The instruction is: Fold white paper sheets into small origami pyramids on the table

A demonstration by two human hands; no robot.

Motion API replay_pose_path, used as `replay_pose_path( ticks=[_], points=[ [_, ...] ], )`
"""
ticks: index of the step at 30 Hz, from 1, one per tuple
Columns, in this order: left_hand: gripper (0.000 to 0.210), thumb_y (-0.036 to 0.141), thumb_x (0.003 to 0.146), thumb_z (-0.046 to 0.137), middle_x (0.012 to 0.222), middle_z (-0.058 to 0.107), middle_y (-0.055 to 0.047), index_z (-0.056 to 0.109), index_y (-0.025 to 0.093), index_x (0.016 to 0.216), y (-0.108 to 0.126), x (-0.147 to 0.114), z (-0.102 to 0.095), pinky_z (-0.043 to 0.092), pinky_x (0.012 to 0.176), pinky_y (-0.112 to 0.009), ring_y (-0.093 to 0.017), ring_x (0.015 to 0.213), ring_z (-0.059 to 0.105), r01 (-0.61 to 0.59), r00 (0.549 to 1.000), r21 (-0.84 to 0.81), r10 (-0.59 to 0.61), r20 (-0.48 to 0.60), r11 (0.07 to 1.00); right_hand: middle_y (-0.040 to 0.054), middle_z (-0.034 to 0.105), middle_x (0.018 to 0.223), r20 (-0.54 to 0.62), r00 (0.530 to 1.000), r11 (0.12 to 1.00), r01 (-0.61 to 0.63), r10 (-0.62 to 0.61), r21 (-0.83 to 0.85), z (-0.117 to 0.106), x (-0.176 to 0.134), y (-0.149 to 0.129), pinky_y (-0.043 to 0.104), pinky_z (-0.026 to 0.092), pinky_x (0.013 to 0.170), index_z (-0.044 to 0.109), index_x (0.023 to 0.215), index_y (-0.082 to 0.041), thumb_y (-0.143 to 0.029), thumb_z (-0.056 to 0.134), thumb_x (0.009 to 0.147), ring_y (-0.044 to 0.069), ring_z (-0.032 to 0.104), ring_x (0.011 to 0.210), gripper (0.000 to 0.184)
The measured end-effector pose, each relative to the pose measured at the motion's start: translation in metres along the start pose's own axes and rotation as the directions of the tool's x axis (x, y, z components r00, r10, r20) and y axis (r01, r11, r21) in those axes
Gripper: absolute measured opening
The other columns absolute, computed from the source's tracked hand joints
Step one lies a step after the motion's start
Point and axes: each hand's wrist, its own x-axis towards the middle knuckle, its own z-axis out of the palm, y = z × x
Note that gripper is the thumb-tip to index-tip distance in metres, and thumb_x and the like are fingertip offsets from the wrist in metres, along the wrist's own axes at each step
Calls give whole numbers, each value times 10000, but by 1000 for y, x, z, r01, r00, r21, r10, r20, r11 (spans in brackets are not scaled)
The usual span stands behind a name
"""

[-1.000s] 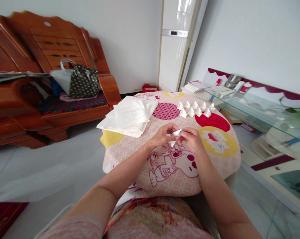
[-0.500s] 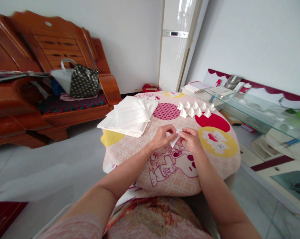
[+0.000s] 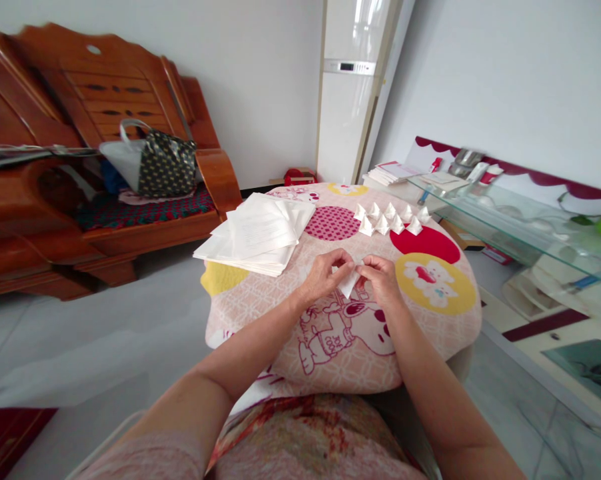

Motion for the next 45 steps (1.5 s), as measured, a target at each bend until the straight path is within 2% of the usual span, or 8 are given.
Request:
replay_pose_path(
  ticks=[6, 10, 14, 17, 20, 26, 36, 45],
  points=[
    [531, 658, 899, 570, 623, 518, 17, 574, 159, 720, -11, 6, -1, 351, 568, -245, -109, 588, 451, 102, 990, -109, -91, 109, 989, -12, 625, 475, 31, 999, 995, -17, 14, 100, -3, 2, 1, 236, 424, 390, 607, 560, -204, -322, 744, 625, 127, 533, 374, 192],
    [579, 720, 871, 590, 593, 482, 37, 546, 162, 724, -14, 6, 0, 317, 519, -223, -87, 538, 410, 138, 987, -211, -117, 113, 968, -5, 629, 465, 74, 997, 994, -41, 34, 99, -3, 2, 1, 223, 412, 381, 619, 582, -201, -334, 735, 638, 133, 549, 374, 184],
    [540, 684, 868, 619, 623, 518, 29, 567, 157, 761, -13, 6, 1, 341, 525, -222, -89, 547, 439, 115, 992, -194, -101, 77, 974, 3, 637, 468, 78, 996, 995, -41, 34, 86, -3, 2, 4, 220, 428, 395, 639, 606, -195, -336, 727, 650, 138, 571, 388, 172],
    [445, 595, 884, 644, 713, 594, 0, 601, 155, 833, -7, 5, 0, 435, 608, -249, -114, 620, 528, 44, 999, -141, -41, 23, 989, -2, 635, 464, 74, 996, 996, -46, 40, 81, -3, 3, 6, 224, 425, 390, 646, 620, -197, -335, 720, 653, 138, 567, 375, 160],
    [303, 459, 892, 664, 799, 642, -27, 617, 163, 851, -1, 3, 0, 493, 737, -288, -146, 742, 600, -54, 998, 28, 55, -17, 998, -9, 624, 454, 60, 997, 996, -42, 38, 78, -3, 3, 7, 224, 415, 388, 650, 621, -200, -331, 709, 654, 138, 562, 369, 147],
    [90, 248, 886, 595, 834, 663, -40, 600, 183, 824, 2, -2, 3, 507, 765, -306, -168, 797, 625, -157, 984, 307, 174, -30, 939, -12, 615, 450, 46, 998, 998, -35, 32, 60, -1, 2, 6, 231, 402, 394, 641, 588, -202, -311, 718, 656, 141, 556, 382, 150],
    [33, 192, 892, 569, 893, 661, -57, 573, 192, 859, 3, -5, 5, 523, 795, -322, -186, 850, 647, -202, 974, 387, 226, -18, 900, -4, 625, 471, 58, 998, 998, -30, 27, 49, 2, 1, 3, 249, 407, 415, 668, 618, -202, -323, 689, 679, 144, 541, 400, 137],
    [40, 195, 896, 580, 904, 666, -55, 567, 196, 858, 2, -6, 7, 525, 796, -327, -184, 848, 649, -216, 968, 352, 247, -44, 911, -12, 601, 448, 8, 1000, 1000, -25, 25, 11, 3, 2, 3, 240, 390, 409, 652, 591, -198, -306, 708, 650, 139, 529, 393, 135]
  ],
)
